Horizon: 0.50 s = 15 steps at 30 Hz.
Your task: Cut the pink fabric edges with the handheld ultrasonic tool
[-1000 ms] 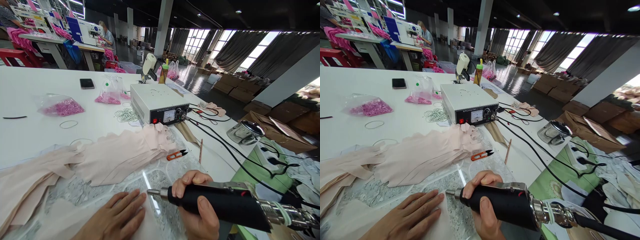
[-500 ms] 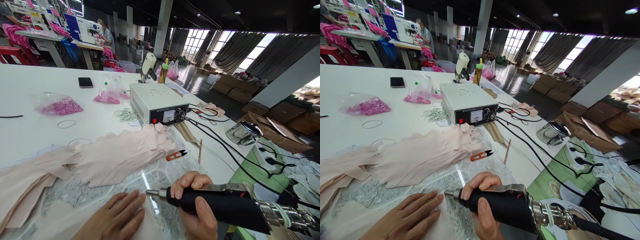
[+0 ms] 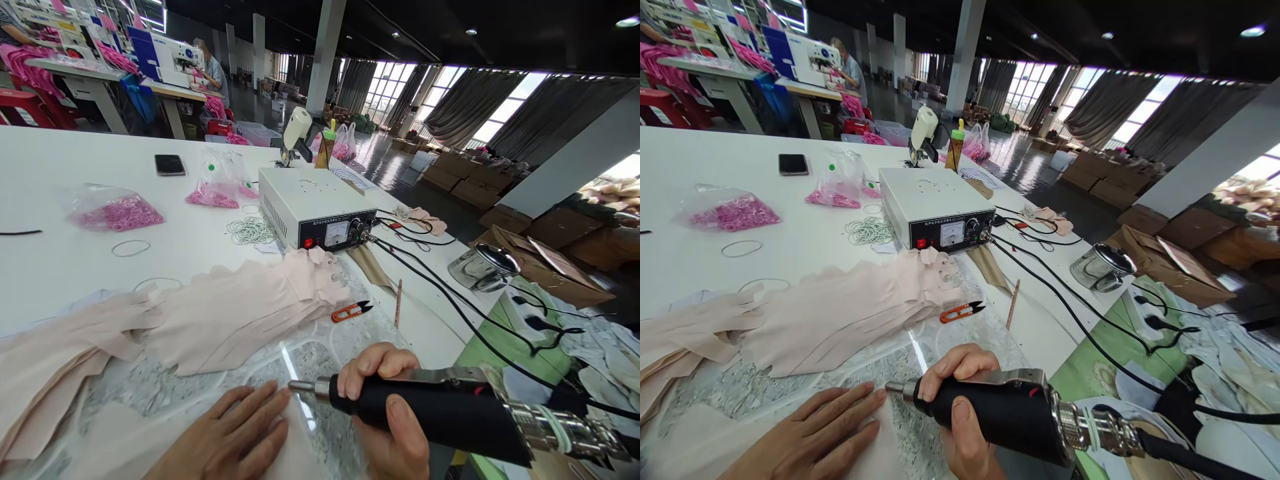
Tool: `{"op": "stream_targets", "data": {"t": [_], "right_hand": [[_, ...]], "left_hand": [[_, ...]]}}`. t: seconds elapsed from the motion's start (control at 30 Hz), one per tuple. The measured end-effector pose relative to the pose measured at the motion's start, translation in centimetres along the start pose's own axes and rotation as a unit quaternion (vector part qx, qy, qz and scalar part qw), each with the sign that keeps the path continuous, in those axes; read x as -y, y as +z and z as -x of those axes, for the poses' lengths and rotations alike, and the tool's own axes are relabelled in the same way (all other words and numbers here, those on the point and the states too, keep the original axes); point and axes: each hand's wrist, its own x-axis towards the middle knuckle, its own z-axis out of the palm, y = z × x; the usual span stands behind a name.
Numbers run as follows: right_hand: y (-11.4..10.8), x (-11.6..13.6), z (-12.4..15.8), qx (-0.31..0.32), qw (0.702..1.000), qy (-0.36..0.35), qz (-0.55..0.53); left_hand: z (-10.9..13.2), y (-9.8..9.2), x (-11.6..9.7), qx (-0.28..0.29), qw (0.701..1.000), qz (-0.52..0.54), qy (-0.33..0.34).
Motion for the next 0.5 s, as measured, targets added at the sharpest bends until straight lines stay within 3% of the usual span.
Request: {"op": "stream_targets", "data": {"t": [0.3,0.5], "right_hand": [[-0.30,-0.31,-0.28,-0.022,1.000,-0.013,-0.018],[-0.43,-0.79,-0.30,0.002,1.000,-0.008,-0.019]], "left_hand": [[0.07,0.03,0.04,-0.024,0.999,0.029,-0.015],[0.30,0.67,-0.04,-0.040,0.995,0.061,-0.073]]}}
